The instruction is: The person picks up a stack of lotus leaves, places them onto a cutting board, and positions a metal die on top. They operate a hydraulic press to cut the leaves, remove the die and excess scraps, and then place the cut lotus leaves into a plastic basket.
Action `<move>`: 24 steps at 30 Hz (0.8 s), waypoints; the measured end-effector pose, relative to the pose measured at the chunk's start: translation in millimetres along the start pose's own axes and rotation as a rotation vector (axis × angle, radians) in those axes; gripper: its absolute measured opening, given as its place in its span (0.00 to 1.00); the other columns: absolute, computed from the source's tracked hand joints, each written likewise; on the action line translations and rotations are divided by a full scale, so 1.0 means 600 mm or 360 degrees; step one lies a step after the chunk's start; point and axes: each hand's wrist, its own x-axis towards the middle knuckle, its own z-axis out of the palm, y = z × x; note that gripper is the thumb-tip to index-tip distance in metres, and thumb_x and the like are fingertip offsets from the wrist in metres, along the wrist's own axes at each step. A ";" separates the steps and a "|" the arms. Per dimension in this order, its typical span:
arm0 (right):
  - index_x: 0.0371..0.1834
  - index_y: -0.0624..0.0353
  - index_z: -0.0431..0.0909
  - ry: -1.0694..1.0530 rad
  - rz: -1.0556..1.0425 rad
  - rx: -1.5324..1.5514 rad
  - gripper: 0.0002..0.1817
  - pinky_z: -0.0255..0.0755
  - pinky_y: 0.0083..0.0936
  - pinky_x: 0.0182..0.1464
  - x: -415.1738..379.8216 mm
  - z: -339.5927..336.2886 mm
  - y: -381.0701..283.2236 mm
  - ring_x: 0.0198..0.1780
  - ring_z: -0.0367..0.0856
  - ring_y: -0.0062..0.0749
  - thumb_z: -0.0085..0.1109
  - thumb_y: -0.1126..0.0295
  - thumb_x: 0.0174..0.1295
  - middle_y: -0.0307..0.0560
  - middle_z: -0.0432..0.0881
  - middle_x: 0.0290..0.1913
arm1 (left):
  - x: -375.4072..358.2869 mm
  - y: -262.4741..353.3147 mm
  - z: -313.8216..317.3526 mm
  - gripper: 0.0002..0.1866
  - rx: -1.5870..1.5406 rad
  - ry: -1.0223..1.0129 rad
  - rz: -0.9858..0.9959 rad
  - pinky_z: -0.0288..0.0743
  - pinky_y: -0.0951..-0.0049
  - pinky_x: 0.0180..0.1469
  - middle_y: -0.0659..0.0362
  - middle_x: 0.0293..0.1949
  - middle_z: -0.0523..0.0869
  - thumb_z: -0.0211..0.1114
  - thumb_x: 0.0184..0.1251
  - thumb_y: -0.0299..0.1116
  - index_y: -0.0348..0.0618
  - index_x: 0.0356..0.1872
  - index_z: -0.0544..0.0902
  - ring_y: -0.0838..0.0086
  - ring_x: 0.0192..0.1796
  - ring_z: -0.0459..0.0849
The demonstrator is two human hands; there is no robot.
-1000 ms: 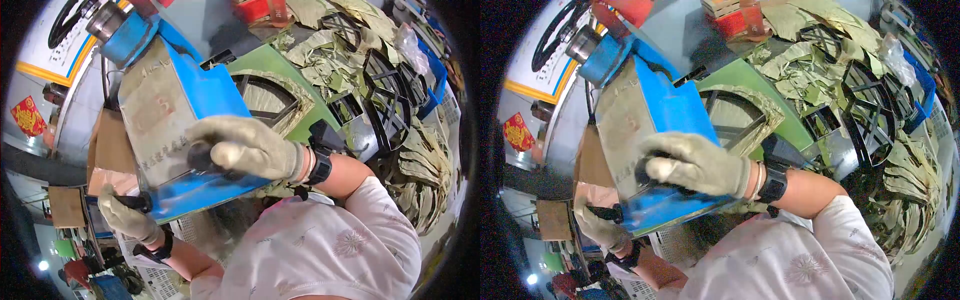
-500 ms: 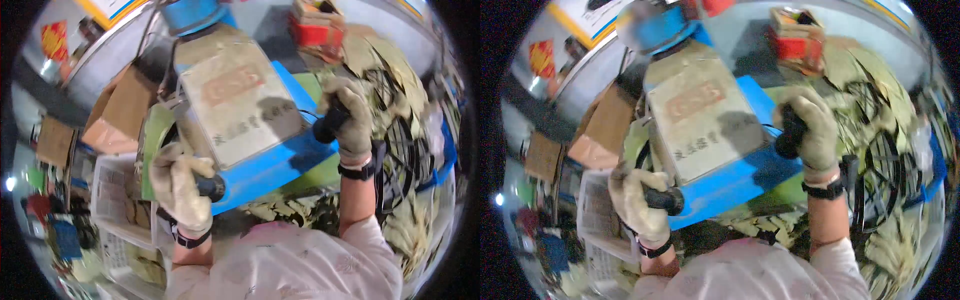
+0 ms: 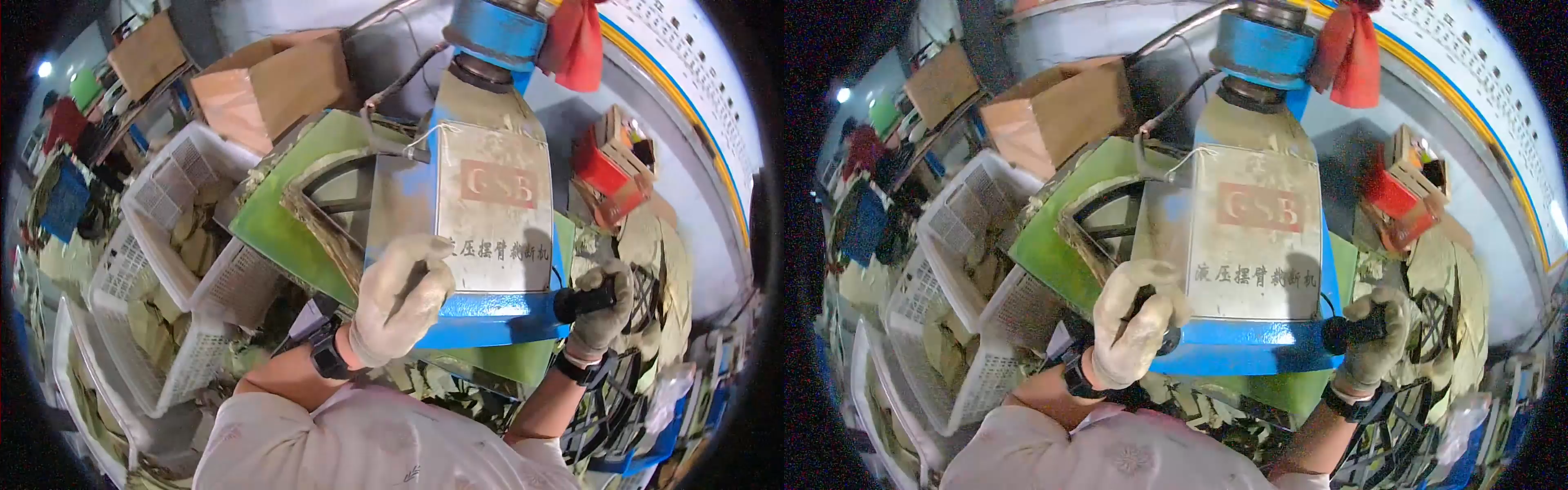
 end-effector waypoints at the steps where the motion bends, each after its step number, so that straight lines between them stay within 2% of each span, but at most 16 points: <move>1: 0.47 0.60 0.76 0.0009 -0.0012 -0.0011 0.17 0.71 0.25 0.34 0.000 0.004 0.001 0.30 0.75 0.29 0.48 0.55 0.78 0.44 0.78 0.29 | -0.002 -0.001 -0.001 0.17 -0.0029 -0.0006 -0.0050 0.69 0.77 0.33 0.57 0.33 0.85 0.57 0.80 0.37 0.33 0.57 0.73 0.80 0.31 0.77; 2: 0.47 0.60 0.76 -0.0020 -0.0014 -0.0011 0.17 0.71 0.25 0.34 0.003 -0.004 0.006 0.30 0.75 0.29 0.48 0.55 0.78 0.44 0.78 0.29 | -0.004 -0.001 0.000 0.19 -0.0082 -0.0006 -0.0146 0.70 0.78 0.33 0.58 0.33 0.84 0.59 0.79 0.38 0.32 0.59 0.74 0.80 0.31 0.77; 5: 0.46 0.59 0.77 -0.0136 -0.0103 -0.0082 0.18 0.70 0.26 0.34 0.008 -0.016 0.008 0.30 0.75 0.28 0.48 0.54 0.78 0.43 0.78 0.29 | -0.003 -0.004 -0.001 0.20 -0.0120 -0.0007 -0.0099 0.70 0.78 0.33 0.60 0.31 0.83 0.60 0.78 0.39 0.32 0.59 0.75 0.81 0.31 0.76; 7: 0.49 0.60 0.78 -0.0080 0.0022 0.0057 0.18 0.71 0.26 0.39 -0.001 0.001 -0.005 0.31 0.73 0.26 0.49 0.55 0.79 0.41 0.78 0.31 | 0.003 -0.013 -0.004 0.19 -0.0130 -0.0022 -0.0001 0.69 0.78 0.33 0.62 0.32 0.82 0.61 0.78 0.39 0.33 0.59 0.76 0.82 0.31 0.76; 9: 0.49 0.61 0.79 -0.0144 0.0016 0.0075 0.19 0.72 0.25 0.39 -0.005 -0.001 -0.005 0.32 0.74 0.26 0.51 0.54 0.79 0.42 0.78 0.32 | 0.007 -0.014 -0.014 0.18 -0.0071 -0.0132 -0.0027 0.70 0.77 0.34 0.63 0.33 0.82 0.62 0.77 0.38 0.34 0.57 0.77 0.83 0.32 0.76; 11: 0.49 0.61 0.79 0.0196 -0.0054 -0.0110 0.19 0.72 0.25 0.39 -0.012 0.030 -0.017 0.33 0.74 0.25 0.50 0.54 0.79 0.41 0.77 0.32 | 0.018 -0.004 -0.027 0.16 -0.0107 -0.0129 -0.0006 0.71 0.77 0.36 0.64 0.34 0.81 0.64 0.76 0.38 0.36 0.55 0.79 0.84 0.34 0.76; 13: 0.49 0.61 0.79 0.0150 -0.0085 -0.0126 0.21 0.72 0.25 0.38 -0.022 0.049 -0.028 0.32 0.74 0.25 0.48 0.52 0.80 0.40 0.76 0.31 | 0.029 -0.009 -0.045 0.16 -0.0005 -0.0084 0.0113 0.73 0.77 0.39 0.65 0.34 0.81 0.67 0.74 0.39 0.37 0.51 0.81 0.84 0.35 0.77; 15: 0.47 0.60 0.79 0.0092 0.0004 -0.0041 0.22 0.71 0.26 0.36 -0.043 0.083 -0.036 0.31 0.73 0.25 0.48 0.51 0.81 0.40 0.76 0.31 | 0.045 0.002 -0.089 0.16 -0.0100 -0.0095 0.0074 0.74 0.76 0.40 0.65 0.35 0.82 0.68 0.73 0.39 0.38 0.51 0.81 0.82 0.36 0.77; 17: 0.47 0.61 0.80 0.0153 -0.0115 -0.0267 0.23 0.71 0.27 0.35 -0.068 0.127 -0.031 0.30 0.76 0.27 0.44 0.52 0.80 0.42 0.79 0.31 | 0.066 -0.003 -0.142 0.16 -0.0217 -0.0065 0.0111 0.76 0.75 0.42 0.65 0.38 0.84 0.69 0.70 0.39 0.38 0.49 0.82 0.80 0.37 0.80; 18: 0.47 0.62 0.80 0.0070 -0.0024 -0.0119 0.23 0.70 0.26 0.34 -0.079 0.144 -0.028 0.30 0.76 0.27 0.43 0.52 0.80 0.42 0.79 0.31 | 0.079 -0.015 -0.173 0.16 -0.0111 -0.0012 0.0168 0.76 0.74 0.42 0.64 0.39 0.84 0.69 0.70 0.39 0.38 0.49 0.81 0.80 0.37 0.80; 19: 0.46 0.62 0.80 -0.0005 0.0060 0.0032 0.23 0.70 0.25 0.32 -0.093 0.166 -0.025 0.29 0.75 0.27 0.43 0.52 0.81 0.42 0.79 0.31 | 0.086 -0.003 -0.203 0.17 -0.0258 -0.0057 -0.0042 0.75 0.75 0.40 0.62 0.35 0.85 0.67 0.73 0.40 0.37 0.50 0.80 0.80 0.35 0.79; 20: 0.45 0.64 0.79 0.0035 -0.0066 -0.0216 0.24 0.69 0.24 0.30 -0.104 0.202 -0.021 0.27 0.75 0.26 0.45 0.51 0.79 0.43 0.79 0.30 | 0.094 -0.014 -0.231 0.16 -0.0314 -0.0035 0.0014 0.73 0.78 0.37 0.59 0.31 0.86 0.63 0.76 0.39 0.37 0.52 0.79 0.80 0.31 0.79; 21: 0.44 0.65 0.79 -0.0118 -0.0022 -0.0069 0.24 0.70 0.23 0.31 -0.115 0.250 -0.032 0.26 0.75 0.26 0.47 0.51 0.78 0.45 0.79 0.28 | 0.104 0.009 -0.255 0.15 -0.0220 0.0090 -0.0114 0.71 0.78 0.35 0.58 0.28 0.86 0.59 0.78 0.39 0.35 0.52 0.79 0.80 0.29 0.78; 22: 0.43 0.65 0.79 -0.0179 -0.0024 -0.0127 0.24 0.71 0.24 0.31 -0.121 0.287 -0.035 0.26 0.75 0.26 0.47 0.52 0.78 0.46 0.80 0.28 | 0.113 -0.004 -0.264 0.14 -0.0172 0.0036 -0.0040 0.71 0.75 0.35 0.57 0.27 0.85 0.58 0.79 0.37 0.35 0.51 0.80 0.78 0.28 0.77; 23: 0.43 0.65 0.79 -0.0239 -0.0025 -0.0185 0.23 0.72 0.24 0.32 -0.125 0.317 -0.035 0.26 0.76 0.26 0.48 0.52 0.78 0.47 0.81 0.28 | 0.136 -0.004 -0.302 0.14 -0.0009 0.0198 0.0121 0.71 0.73 0.35 0.57 0.26 0.84 0.57 0.80 0.37 0.35 0.50 0.81 0.77 0.28 0.77; 24: 0.43 0.65 0.79 -0.0341 0.0023 -0.0126 0.23 0.73 0.24 0.32 -0.132 0.347 -0.033 0.26 0.77 0.27 0.47 0.53 0.79 0.48 0.82 0.29 | 0.151 -0.013 -0.324 0.12 0.0099 0.0310 0.0106 0.71 0.73 0.35 0.57 0.26 0.83 0.56 0.80 0.35 0.36 0.47 0.82 0.76 0.28 0.79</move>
